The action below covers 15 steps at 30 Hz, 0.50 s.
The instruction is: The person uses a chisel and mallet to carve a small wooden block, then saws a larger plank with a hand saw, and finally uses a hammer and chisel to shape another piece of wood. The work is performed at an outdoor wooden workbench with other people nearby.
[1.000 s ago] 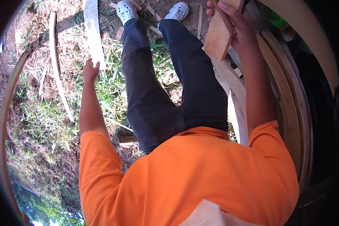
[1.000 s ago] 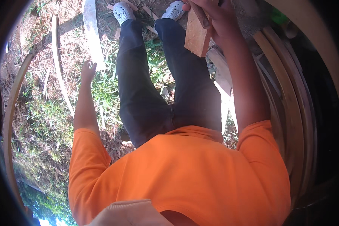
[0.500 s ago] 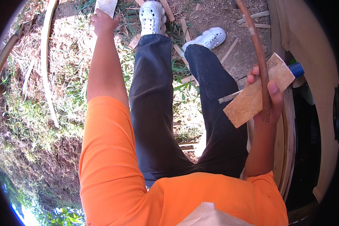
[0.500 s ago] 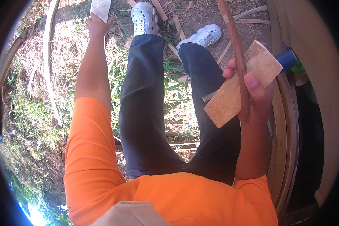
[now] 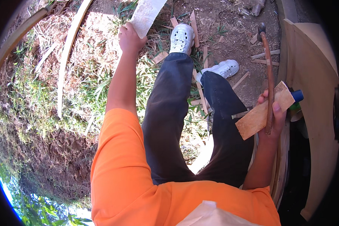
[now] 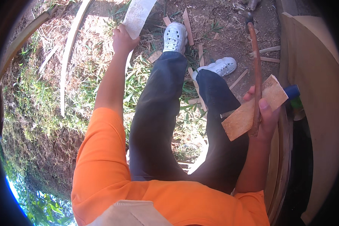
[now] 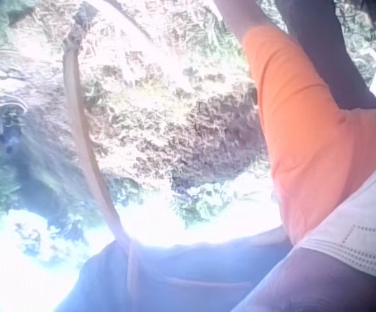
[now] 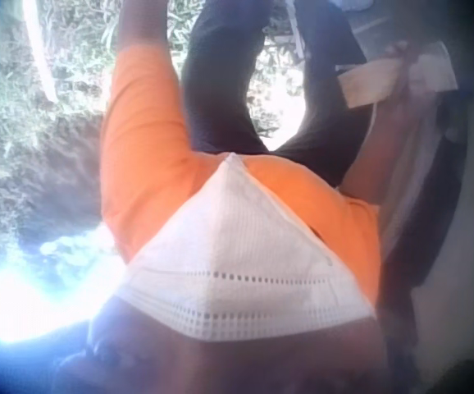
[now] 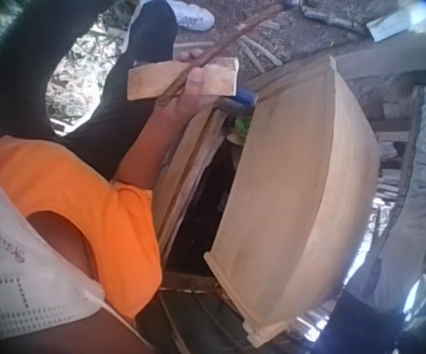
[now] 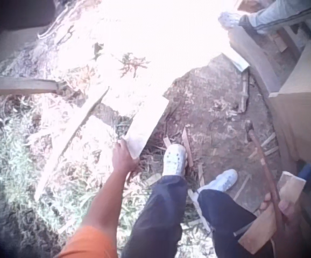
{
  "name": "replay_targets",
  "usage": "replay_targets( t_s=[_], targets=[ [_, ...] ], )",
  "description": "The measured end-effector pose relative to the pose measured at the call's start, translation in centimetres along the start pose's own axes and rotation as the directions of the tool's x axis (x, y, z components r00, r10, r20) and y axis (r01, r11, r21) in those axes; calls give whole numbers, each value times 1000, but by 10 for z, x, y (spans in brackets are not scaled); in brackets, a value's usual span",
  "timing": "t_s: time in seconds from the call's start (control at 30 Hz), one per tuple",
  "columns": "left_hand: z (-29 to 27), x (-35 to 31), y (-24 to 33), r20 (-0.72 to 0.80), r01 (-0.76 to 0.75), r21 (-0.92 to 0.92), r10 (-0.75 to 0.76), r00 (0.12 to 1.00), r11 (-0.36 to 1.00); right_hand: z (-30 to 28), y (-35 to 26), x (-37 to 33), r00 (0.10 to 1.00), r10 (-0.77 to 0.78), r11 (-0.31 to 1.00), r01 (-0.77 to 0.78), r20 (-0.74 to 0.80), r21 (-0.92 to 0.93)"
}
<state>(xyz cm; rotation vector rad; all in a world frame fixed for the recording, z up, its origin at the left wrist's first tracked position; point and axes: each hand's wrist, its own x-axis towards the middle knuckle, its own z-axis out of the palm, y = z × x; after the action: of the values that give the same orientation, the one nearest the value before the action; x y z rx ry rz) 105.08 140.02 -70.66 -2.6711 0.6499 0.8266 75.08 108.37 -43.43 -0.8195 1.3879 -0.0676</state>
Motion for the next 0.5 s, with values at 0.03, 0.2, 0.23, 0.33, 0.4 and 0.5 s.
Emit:
replay_targets(
  t_s=[0.03, 0.2, 0.23, 0.33, 0.4, 0.5],
  targets=[
    [-12, -10, -5, 0, 1, -19, -1, 1000, 1000, 3, -1, 1, 1000, -8, 1000, 8, 8, 10],
    [-72, -54, -29, -12, -36, -128, 35, 999, 991, 6, -3, 7, 995, -47, 997, 41, 91, 69],
    [-82, -60, -30, -34, -82, -177, 77, 996, 981, 7, -4, 7, 994, -58, 996, 51, 95, 75],
    [-109, -66, -45, -6, -182, -317, 190, 982, 931, 9, -7, 8, 993, -60, 996, 53, 97, 72],
    [-126, -62, -61, 271, 39, -665, 192, 943, 746, 7, -6, 6, 995, -57, 996, 50, 86, 79],
    [-98, -61, -102, 444, 401, -894, 288, 848, 198, 2, -3, 5, 993, -59, 992, 47, 97, 119]
  ],
)
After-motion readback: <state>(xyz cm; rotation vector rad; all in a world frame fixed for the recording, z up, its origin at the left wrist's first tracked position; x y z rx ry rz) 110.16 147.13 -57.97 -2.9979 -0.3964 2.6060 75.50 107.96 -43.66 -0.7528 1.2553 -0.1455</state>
